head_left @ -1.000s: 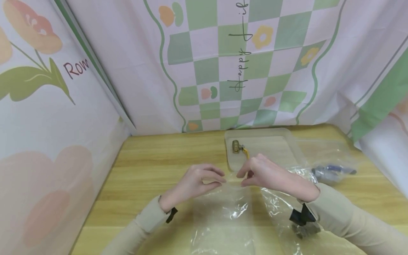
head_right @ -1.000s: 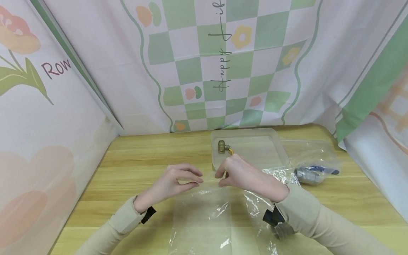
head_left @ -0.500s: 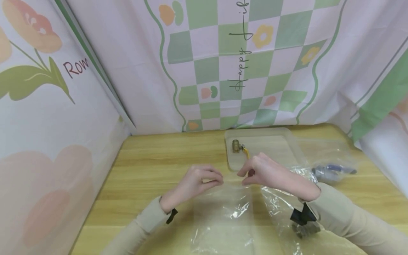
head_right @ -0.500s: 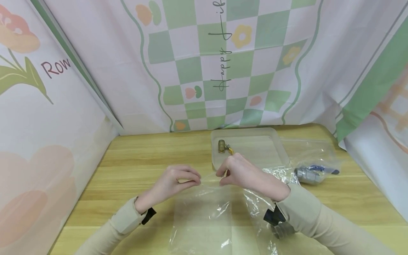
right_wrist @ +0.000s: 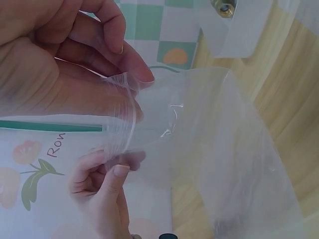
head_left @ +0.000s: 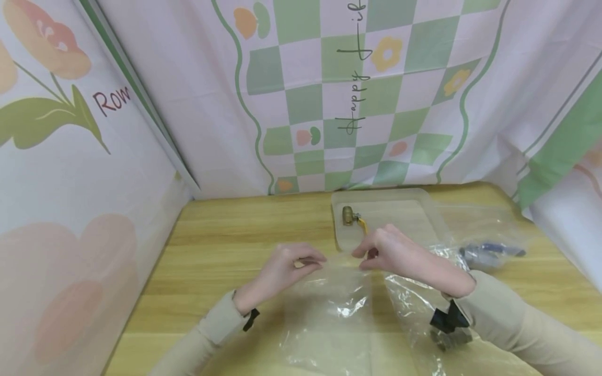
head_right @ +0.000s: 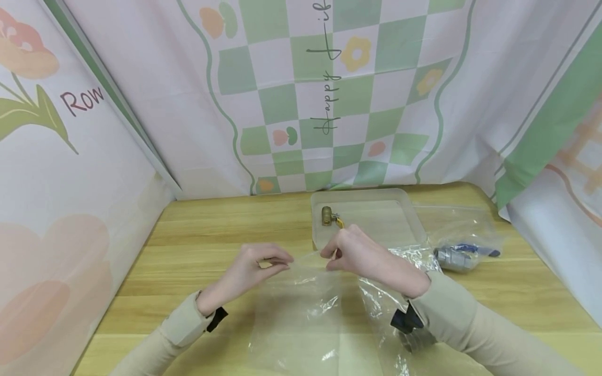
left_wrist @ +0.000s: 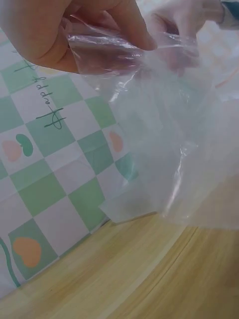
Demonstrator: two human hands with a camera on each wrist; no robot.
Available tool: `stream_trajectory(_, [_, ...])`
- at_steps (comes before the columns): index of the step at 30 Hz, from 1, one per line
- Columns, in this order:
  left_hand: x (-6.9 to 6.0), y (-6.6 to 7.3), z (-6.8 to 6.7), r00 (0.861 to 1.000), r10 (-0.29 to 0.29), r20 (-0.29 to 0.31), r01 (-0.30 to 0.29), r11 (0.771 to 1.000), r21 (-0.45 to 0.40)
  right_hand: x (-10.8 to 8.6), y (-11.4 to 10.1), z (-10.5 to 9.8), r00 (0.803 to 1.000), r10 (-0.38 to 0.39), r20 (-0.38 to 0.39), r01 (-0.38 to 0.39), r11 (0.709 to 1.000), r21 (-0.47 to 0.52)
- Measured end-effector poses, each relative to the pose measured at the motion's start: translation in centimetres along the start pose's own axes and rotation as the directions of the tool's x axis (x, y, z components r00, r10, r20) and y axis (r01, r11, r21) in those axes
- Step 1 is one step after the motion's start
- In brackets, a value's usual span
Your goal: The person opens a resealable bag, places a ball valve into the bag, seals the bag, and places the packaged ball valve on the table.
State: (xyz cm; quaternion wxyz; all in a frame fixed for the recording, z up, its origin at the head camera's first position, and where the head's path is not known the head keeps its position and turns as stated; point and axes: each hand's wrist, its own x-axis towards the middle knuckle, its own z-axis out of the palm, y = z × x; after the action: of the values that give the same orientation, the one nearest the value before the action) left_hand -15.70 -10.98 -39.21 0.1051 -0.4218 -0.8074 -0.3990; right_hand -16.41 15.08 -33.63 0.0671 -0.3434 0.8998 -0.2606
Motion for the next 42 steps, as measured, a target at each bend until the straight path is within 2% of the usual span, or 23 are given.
stream_trajectory(4, [-0.11,0.00,-0.20,1.000,0.003,-0.014,-0.003,1.000,0.020,-0.10,0.06,0.00,1.000,-0.009,-0.003,0.009,1.000,-0.007])
stream_trajectory(12, [-0.30,0.01,-0.33,0.998,0.056,0.013,-0.056,0.998,-0.005,-0.11,0.17,0.05,1.000,0.018,-0.004,-0.018,1.000,0.007])
stream_trajectory(17, [-0.32,0.01,-0.26,0.994,0.105,0.025,-0.105,0.994,0.026,-0.13,0.23,0.03,0.999,0.038,-0.014,-0.037,0.999,0.010])
stream_trajectory(20, [-0.37,0.02,-0.23,0.996,0.091,0.016,-0.092,0.996,0.009,-0.14,0.23,-0.01,0.999,0.048,-0.015,-0.048,0.999,0.012])
stream_trajectory(24, [-0.50,0.04,-0.45,1.000,0.012,-0.019,-0.012,1.000,-0.008,-0.19,0.19,-0.12,0.998,0.059,-0.011,-0.058,0.998,0.021])
stream_trajectory(28, [-0.66,-0.21,-0.70,0.998,-0.028,-0.058,0.029,0.999,0.028,-0.31,0.18,-0.26,0.998,0.055,-0.025,-0.055,0.998,0.016])
stream_trajectory(36, [-0.91,-0.26,-0.91,0.998,0.032,-0.045,-0.030,0.999,0.033,-0.33,0.24,-0.19,0.996,0.081,-0.025,-0.080,0.996,0.025])
stream_trajectory(42, [-0.99,-0.21,-0.86,0.998,0.066,-0.024,-0.065,0.998,0.026,-0.36,0.46,-0.27,0.995,0.070,-0.070,-0.070,0.998,0.004])
